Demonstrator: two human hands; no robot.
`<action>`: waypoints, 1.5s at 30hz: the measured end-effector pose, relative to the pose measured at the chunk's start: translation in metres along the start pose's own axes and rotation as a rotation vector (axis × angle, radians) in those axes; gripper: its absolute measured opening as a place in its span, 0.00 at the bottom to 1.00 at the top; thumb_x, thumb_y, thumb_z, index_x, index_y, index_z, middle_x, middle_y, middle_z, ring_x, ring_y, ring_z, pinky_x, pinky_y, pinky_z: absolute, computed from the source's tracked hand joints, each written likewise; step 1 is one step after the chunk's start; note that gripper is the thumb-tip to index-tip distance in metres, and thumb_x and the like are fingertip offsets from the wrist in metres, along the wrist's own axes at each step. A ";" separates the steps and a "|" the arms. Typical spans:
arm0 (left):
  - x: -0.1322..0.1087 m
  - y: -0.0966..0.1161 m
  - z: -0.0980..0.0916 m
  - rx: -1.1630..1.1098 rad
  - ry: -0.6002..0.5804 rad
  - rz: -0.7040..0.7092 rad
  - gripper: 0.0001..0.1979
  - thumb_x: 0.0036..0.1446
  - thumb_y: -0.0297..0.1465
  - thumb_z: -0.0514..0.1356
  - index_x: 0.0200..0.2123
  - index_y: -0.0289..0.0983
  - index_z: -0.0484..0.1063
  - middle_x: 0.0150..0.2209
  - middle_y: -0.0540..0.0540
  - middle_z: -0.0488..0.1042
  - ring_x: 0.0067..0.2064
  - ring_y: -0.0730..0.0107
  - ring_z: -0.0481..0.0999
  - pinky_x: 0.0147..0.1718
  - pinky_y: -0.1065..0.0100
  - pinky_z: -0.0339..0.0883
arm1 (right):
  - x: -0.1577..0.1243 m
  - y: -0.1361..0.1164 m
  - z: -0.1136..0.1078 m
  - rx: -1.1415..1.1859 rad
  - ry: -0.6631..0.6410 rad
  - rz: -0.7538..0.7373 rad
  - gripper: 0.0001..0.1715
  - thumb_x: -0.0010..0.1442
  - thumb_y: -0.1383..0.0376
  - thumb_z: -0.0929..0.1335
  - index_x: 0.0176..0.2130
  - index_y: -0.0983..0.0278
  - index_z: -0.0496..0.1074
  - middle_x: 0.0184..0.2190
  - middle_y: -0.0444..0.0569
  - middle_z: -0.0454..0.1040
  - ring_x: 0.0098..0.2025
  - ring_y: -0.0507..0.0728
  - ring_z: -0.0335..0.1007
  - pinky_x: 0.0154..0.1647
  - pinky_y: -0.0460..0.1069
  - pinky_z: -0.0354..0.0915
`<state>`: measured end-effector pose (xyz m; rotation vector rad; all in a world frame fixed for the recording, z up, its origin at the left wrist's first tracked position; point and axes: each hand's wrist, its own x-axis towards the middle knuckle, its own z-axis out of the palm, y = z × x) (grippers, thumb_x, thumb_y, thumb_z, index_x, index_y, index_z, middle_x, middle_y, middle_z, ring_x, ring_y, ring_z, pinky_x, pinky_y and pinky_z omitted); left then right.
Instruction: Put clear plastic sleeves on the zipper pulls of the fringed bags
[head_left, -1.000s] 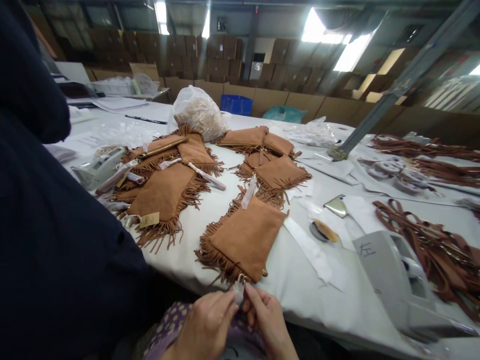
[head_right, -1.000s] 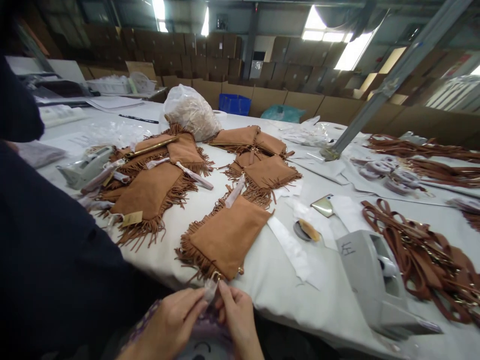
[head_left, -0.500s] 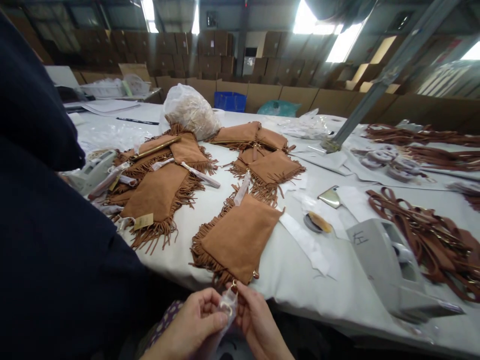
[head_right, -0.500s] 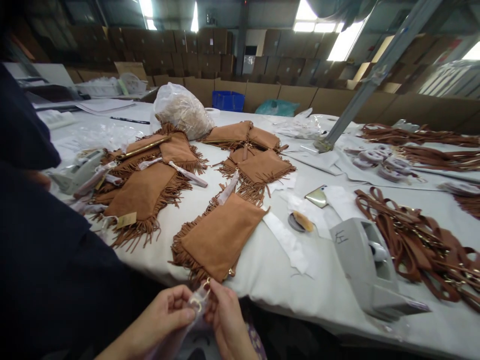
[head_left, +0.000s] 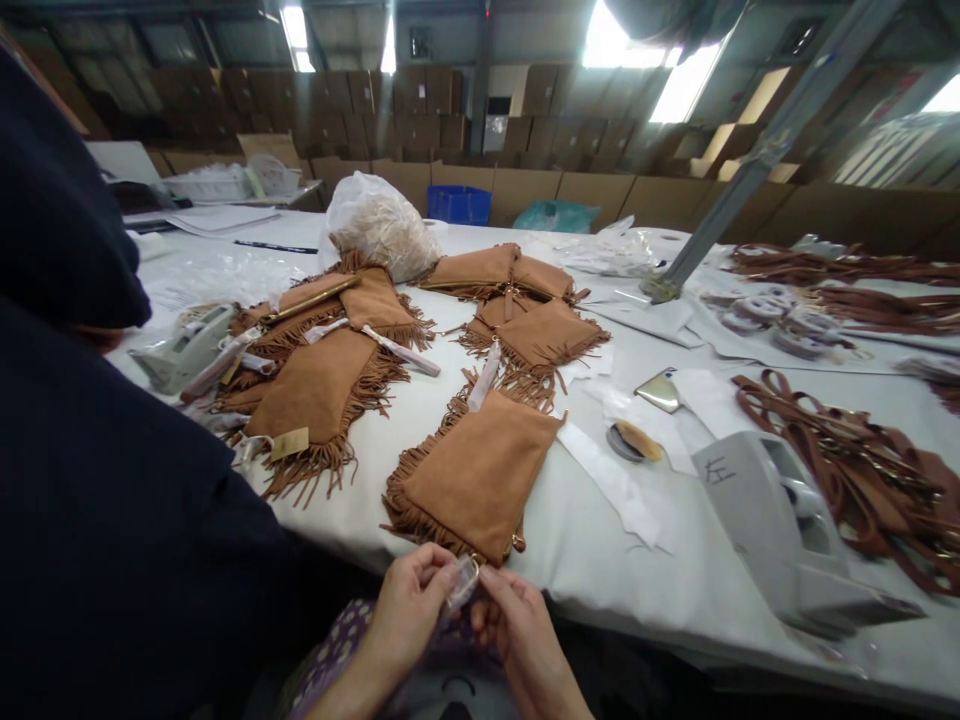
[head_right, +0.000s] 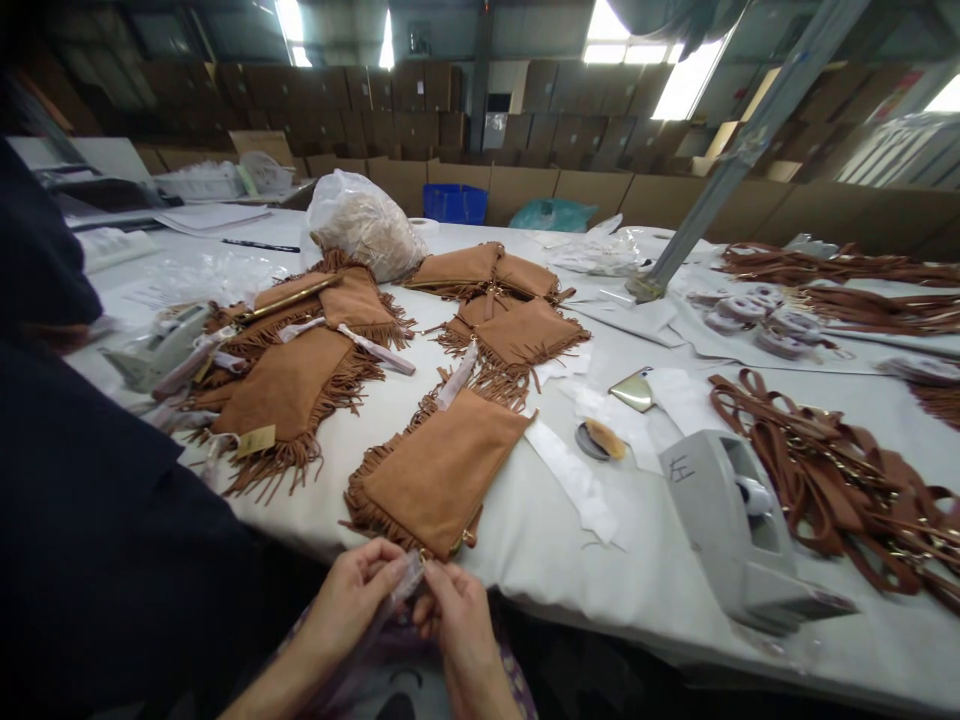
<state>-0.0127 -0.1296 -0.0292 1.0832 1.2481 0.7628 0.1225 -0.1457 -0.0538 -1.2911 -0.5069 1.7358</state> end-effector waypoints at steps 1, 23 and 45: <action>-0.002 0.003 0.000 0.002 -0.013 0.005 0.14 0.55 0.39 0.57 0.34 0.33 0.69 0.27 0.46 0.74 0.27 0.70 0.71 0.26 0.71 0.62 | 0.000 0.003 -0.002 -0.006 -0.001 0.012 0.30 0.40 0.43 0.73 0.25 0.67 0.70 0.12 0.43 0.68 0.13 0.47 0.56 0.14 0.42 0.50; -0.009 -0.010 -0.001 -0.182 0.058 -0.120 0.14 0.46 0.38 0.63 0.27 0.34 0.65 0.16 0.54 0.65 0.16 0.81 0.57 0.17 0.76 0.49 | -0.006 -0.001 0.002 0.283 0.234 0.069 0.27 0.32 0.52 0.79 0.22 0.69 0.71 0.13 0.39 0.65 0.13 0.42 0.54 0.13 0.39 0.50; 0.000 -0.004 -0.006 -0.116 -0.182 -0.161 0.21 0.53 0.50 0.56 0.31 0.36 0.64 0.21 0.49 0.73 0.18 0.75 0.68 0.17 0.76 0.56 | -0.006 -0.007 -0.003 0.020 0.025 0.056 0.28 0.42 0.47 0.74 0.18 0.67 0.66 0.08 0.38 0.60 0.11 0.44 0.50 0.13 0.41 0.45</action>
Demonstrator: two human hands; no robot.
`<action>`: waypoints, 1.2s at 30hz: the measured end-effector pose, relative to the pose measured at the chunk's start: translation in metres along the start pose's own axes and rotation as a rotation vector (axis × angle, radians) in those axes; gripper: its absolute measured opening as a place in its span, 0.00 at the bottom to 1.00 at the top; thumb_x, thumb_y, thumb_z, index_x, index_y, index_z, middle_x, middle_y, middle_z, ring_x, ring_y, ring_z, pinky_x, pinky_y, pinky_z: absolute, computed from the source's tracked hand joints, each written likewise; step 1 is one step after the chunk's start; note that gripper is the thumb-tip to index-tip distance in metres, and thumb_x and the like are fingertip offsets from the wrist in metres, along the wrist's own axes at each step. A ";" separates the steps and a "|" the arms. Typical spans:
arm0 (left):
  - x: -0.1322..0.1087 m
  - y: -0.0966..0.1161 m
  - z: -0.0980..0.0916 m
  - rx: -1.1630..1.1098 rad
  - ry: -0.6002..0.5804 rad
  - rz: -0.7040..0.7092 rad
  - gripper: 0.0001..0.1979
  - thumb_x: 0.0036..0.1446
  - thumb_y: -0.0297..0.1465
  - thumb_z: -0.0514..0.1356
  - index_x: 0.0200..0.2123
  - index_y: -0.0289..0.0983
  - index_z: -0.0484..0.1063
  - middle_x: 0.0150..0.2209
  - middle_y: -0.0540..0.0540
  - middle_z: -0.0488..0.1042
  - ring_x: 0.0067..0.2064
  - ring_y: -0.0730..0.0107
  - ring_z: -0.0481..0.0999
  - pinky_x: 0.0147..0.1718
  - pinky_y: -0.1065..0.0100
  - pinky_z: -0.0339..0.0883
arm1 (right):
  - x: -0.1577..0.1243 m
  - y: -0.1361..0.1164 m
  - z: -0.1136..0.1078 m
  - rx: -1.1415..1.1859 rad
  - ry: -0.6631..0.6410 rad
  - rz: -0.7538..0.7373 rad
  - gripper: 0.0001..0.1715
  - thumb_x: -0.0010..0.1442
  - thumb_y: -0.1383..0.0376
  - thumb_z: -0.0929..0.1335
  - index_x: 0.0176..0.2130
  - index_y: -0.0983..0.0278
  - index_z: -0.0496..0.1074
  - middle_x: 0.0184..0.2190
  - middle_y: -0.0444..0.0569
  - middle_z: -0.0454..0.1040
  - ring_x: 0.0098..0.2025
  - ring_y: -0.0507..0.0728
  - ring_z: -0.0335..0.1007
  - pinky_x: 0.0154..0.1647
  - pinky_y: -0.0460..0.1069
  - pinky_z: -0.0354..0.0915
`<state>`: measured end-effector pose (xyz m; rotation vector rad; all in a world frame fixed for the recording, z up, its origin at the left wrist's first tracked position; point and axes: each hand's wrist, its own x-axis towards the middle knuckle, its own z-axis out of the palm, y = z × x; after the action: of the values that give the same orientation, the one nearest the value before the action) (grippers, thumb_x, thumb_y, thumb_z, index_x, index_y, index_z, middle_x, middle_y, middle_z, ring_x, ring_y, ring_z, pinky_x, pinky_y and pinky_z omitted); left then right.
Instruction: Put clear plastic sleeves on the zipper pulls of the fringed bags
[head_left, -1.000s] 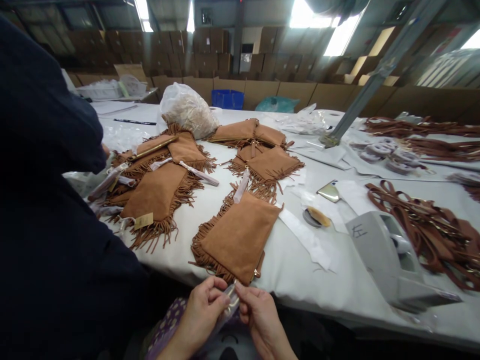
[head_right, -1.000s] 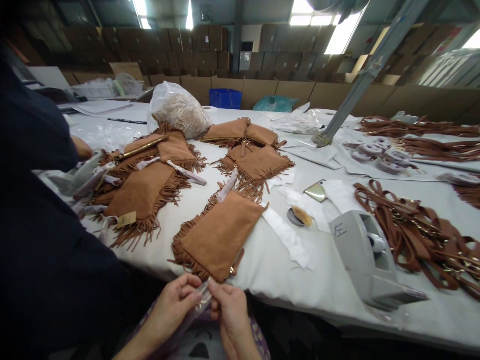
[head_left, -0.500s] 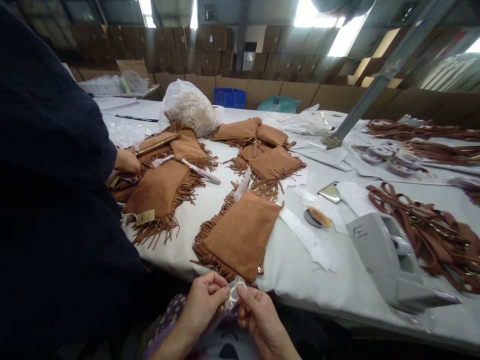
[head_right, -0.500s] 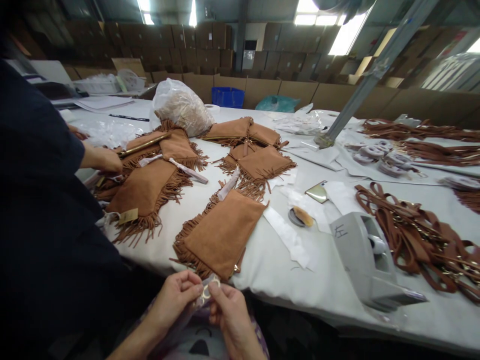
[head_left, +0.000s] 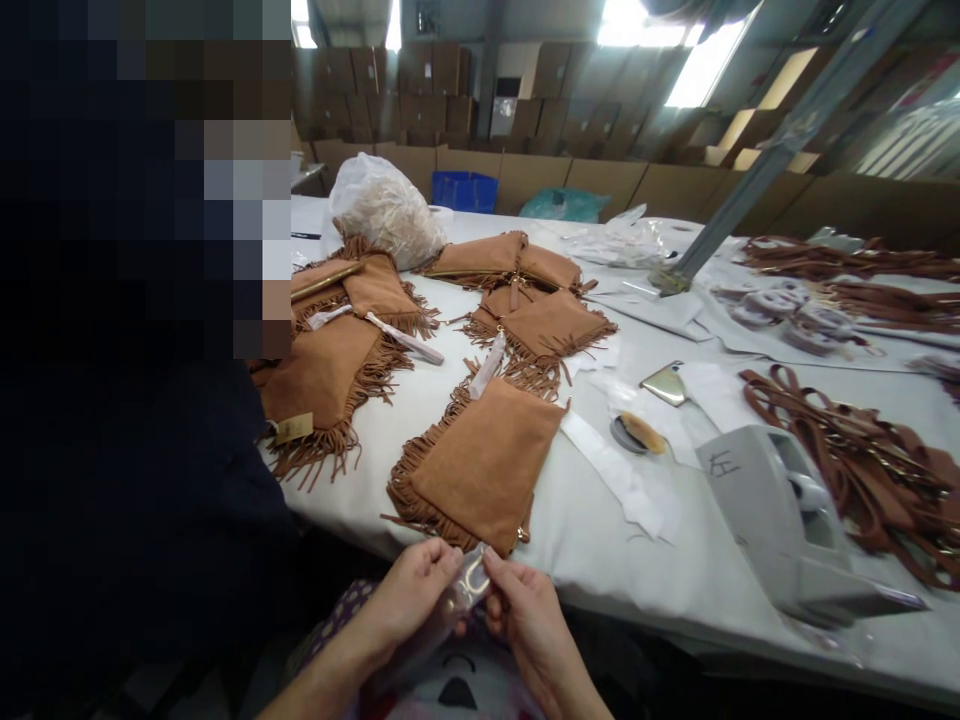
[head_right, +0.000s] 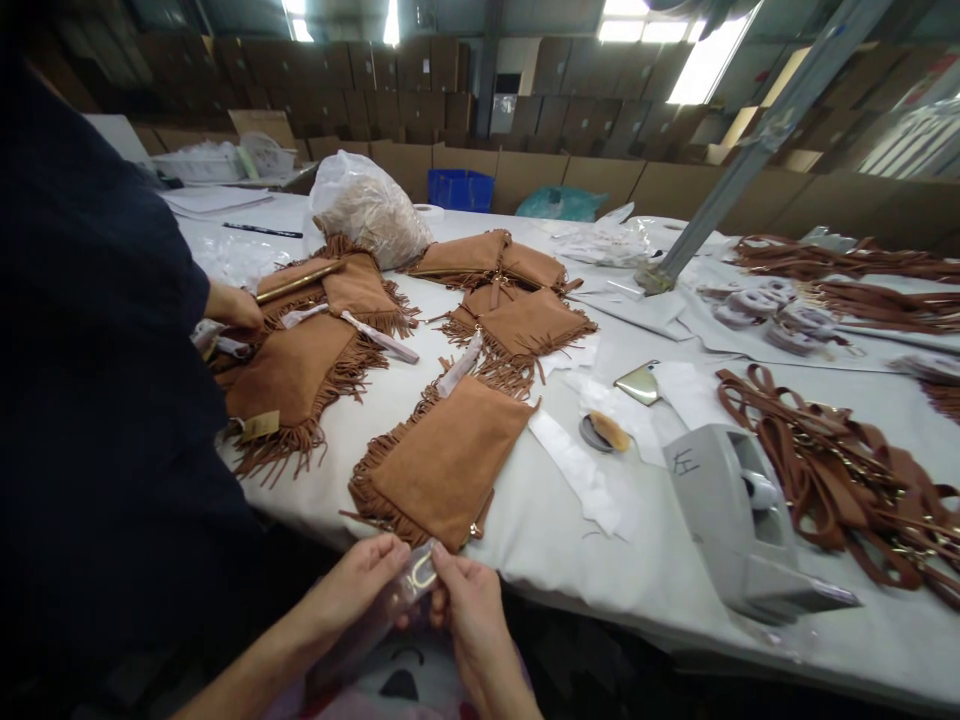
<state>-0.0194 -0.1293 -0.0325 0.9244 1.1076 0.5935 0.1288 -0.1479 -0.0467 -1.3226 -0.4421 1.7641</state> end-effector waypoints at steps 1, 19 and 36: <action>-0.003 -0.001 -0.002 0.021 -0.049 -0.027 0.22 0.53 0.51 0.55 0.32 0.35 0.65 0.22 0.48 0.74 0.17 0.76 0.68 0.16 0.77 0.55 | 0.000 -0.001 0.001 0.012 0.000 0.002 0.28 0.42 0.47 0.74 0.18 0.67 0.66 0.08 0.38 0.60 0.11 0.44 0.50 0.13 0.41 0.45; -0.013 -0.012 0.002 0.013 0.098 0.031 0.23 0.47 0.47 0.63 0.34 0.31 0.71 0.24 0.45 0.76 0.14 0.80 0.61 0.11 0.78 0.48 | 0.005 0.007 -0.002 -0.126 -0.142 0.053 0.27 0.43 0.48 0.74 0.17 0.68 0.69 0.08 0.42 0.64 0.10 0.45 0.56 0.12 0.41 0.48; -0.035 -0.007 0.016 0.888 0.112 0.505 0.15 0.59 0.26 0.49 0.41 0.42 0.74 0.34 0.41 0.75 0.35 0.60 0.74 0.35 0.68 0.60 | 0.010 0.002 0.005 -0.213 -0.120 0.053 0.28 0.43 0.43 0.70 0.20 0.64 0.64 0.08 0.37 0.59 0.09 0.45 0.50 0.10 0.42 0.45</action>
<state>-0.0171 -0.1656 -0.0192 1.9962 1.2578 0.5566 0.1227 -0.1404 -0.0521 -1.3889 -0.6836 1.8883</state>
